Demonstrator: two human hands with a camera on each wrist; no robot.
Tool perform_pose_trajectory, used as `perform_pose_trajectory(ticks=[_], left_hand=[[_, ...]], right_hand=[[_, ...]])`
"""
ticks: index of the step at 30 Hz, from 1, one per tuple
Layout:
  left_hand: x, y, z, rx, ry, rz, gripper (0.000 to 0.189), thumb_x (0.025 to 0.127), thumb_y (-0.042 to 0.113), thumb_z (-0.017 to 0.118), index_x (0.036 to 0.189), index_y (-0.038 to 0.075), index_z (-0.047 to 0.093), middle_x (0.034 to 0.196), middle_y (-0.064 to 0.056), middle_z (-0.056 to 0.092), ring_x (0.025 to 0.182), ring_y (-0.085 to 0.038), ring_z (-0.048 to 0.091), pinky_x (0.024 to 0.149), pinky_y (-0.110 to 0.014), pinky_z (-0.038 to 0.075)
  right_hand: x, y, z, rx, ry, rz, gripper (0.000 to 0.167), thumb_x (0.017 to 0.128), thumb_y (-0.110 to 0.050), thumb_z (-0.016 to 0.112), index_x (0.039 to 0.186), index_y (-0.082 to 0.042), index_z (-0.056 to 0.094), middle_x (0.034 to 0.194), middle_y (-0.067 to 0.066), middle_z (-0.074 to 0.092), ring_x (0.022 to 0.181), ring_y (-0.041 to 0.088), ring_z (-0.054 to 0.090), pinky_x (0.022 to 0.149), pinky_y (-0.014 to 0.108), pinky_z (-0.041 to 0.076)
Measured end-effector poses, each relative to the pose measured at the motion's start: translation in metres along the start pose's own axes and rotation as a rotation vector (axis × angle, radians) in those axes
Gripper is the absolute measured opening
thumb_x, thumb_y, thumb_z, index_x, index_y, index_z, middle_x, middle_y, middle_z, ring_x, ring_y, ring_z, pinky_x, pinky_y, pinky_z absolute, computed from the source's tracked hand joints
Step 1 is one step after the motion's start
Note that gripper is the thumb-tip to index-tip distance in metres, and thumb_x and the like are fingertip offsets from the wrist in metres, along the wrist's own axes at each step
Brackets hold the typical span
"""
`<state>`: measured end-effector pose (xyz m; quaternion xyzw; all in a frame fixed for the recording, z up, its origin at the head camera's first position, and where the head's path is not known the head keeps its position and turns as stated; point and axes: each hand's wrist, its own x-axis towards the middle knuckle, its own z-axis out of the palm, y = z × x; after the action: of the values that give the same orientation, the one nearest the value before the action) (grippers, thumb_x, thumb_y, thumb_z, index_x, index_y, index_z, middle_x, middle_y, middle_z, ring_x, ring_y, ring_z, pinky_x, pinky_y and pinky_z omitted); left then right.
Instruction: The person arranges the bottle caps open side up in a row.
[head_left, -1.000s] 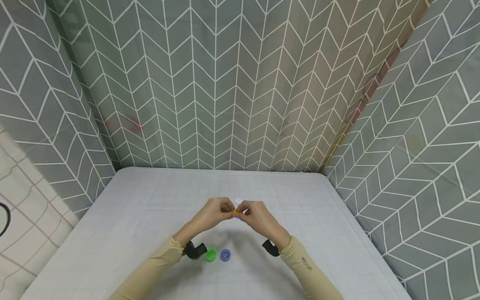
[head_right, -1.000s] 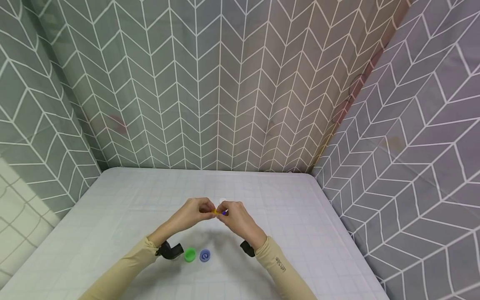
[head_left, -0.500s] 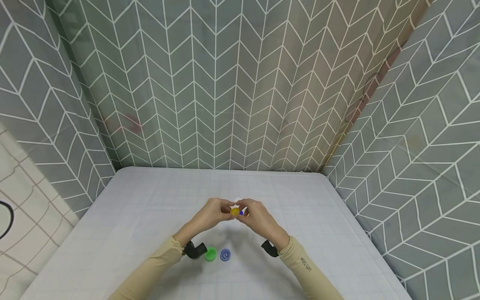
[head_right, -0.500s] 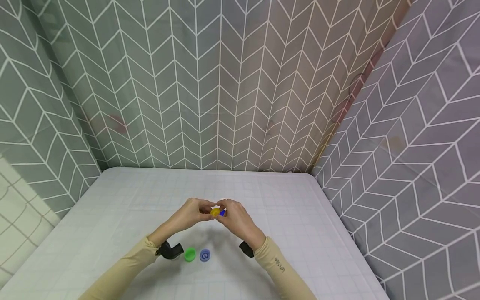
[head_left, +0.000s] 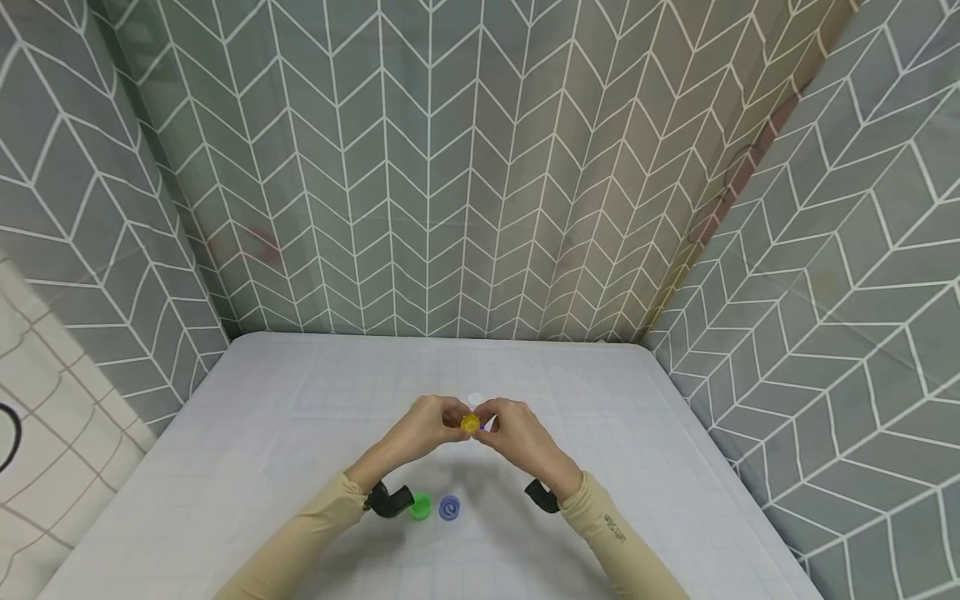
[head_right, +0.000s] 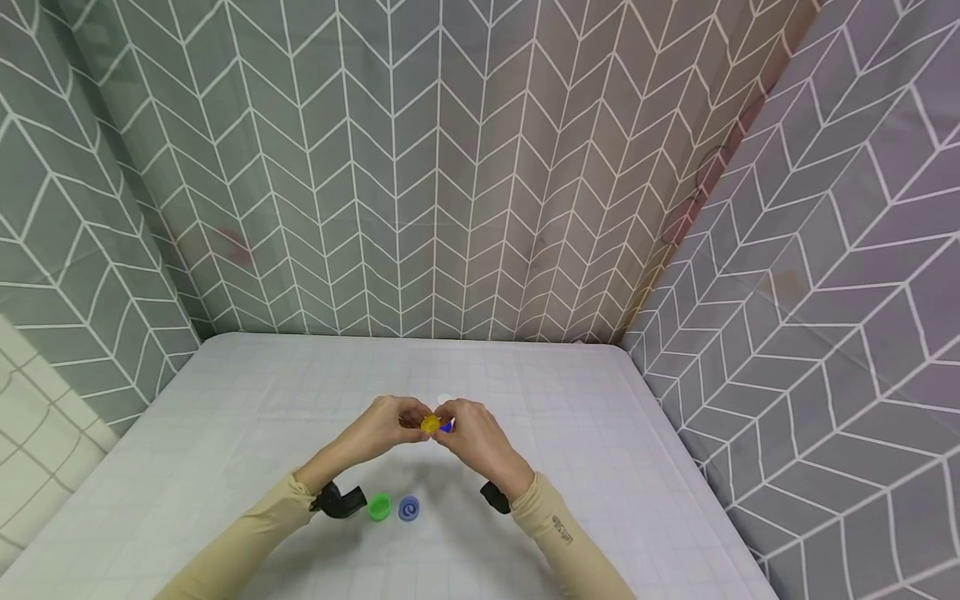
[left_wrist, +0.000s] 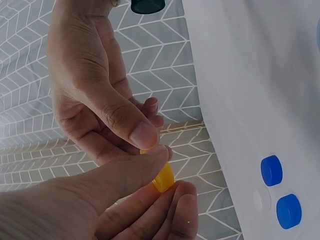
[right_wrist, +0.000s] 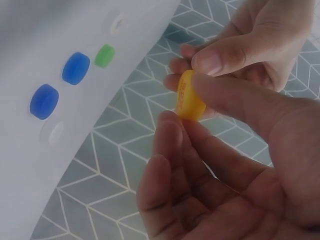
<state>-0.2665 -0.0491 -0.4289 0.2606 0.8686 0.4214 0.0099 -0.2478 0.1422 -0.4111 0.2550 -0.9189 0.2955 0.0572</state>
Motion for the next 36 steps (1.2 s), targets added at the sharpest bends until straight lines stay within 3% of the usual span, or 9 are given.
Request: perform_pose_trajectory(ticks=[9,17,25,32,36], left_hand=[[0.001,0.007,0.002,0.049,-0.025,0.028,0.025,0.078,0.010,0.079,0.101,0.005,0.070,0.084,-0.001,0.072,0.075,-0.008,0.066,0.064,-0.020,0.053],[-0.001,0.009,0.016,0.028,-0.083,0.040,0.020,0.077,0.006,0.079,0.093,0.006,0.068,0.081,-0.001,0.070,0.072,-0.007,0.063,0.063,-0.020,0.053],[-0.005,0.010,0.033,0.165,-0.129,0.019,0.024,0.073,0.011,0.082,0.091,0.010,0.067,0.077,0.004,0.064,0.069,-0.005,0.056,0.061,-0.018,0.048],[-0.011,0.009,0.041,0.273,-0.150,0.049,0.025,0.068,0.016,0.086,0.086,0.013,0.067,0.076,0.007,0.066,0.070,-0.004,0.056,0.063,-0.018,0.045],[-0.015,0.008,0.046,0.305,-0.184,0.018,0.025,0.068,0.017,0.086,0.084,0.014,0.067,0.075,0.009,0.064,0.068,-0.004,0.053,0.067,-0.022,0.043]], right_hand=[[-0.003,0.002,-0.006,-0.103,-0.022,0.005,0.017,0.083,-0.022,0.075,0.096,-0.012,0.072,0.090,0.000,0.069,0.070,0.005,0.054,0.059,0.019,0.044],[-0.012,0.000,-0.012,-0.167,-0.135,-0.002,0.021,0.079,-0.020,0.078,0.095,-0.009,0.069,0.086,0.002,0.068,0.074,0.008,0.056,0.063,0.023,0.046],[-0.019,0.003,-0.008,-0.235,-0.218,-0.024,0.021,0.077,-0.020,0.080,0.089,-0.009,0.067,0.081,0.003,0.068,0.070,0.007,0.053,0.063,0.022,0.045],[-0.026,0.002,0.000,-0.263,-0.274,-0.025,0.021,0.074,-0.018,0.082,0.085,-0.010,0.066,0.077,0.000,0.065,0.067,0.005,0.050,0.062,0.021,0.044],[-0.029,0.002,0.008,-0.267,-0.317,-0.004,0.021,0.075,-0.019,0.082,0.086,-0.010,0.067,0.075,-0.004,0.063,0.065,0.004,0.049,0.062,0.020,0.043]])
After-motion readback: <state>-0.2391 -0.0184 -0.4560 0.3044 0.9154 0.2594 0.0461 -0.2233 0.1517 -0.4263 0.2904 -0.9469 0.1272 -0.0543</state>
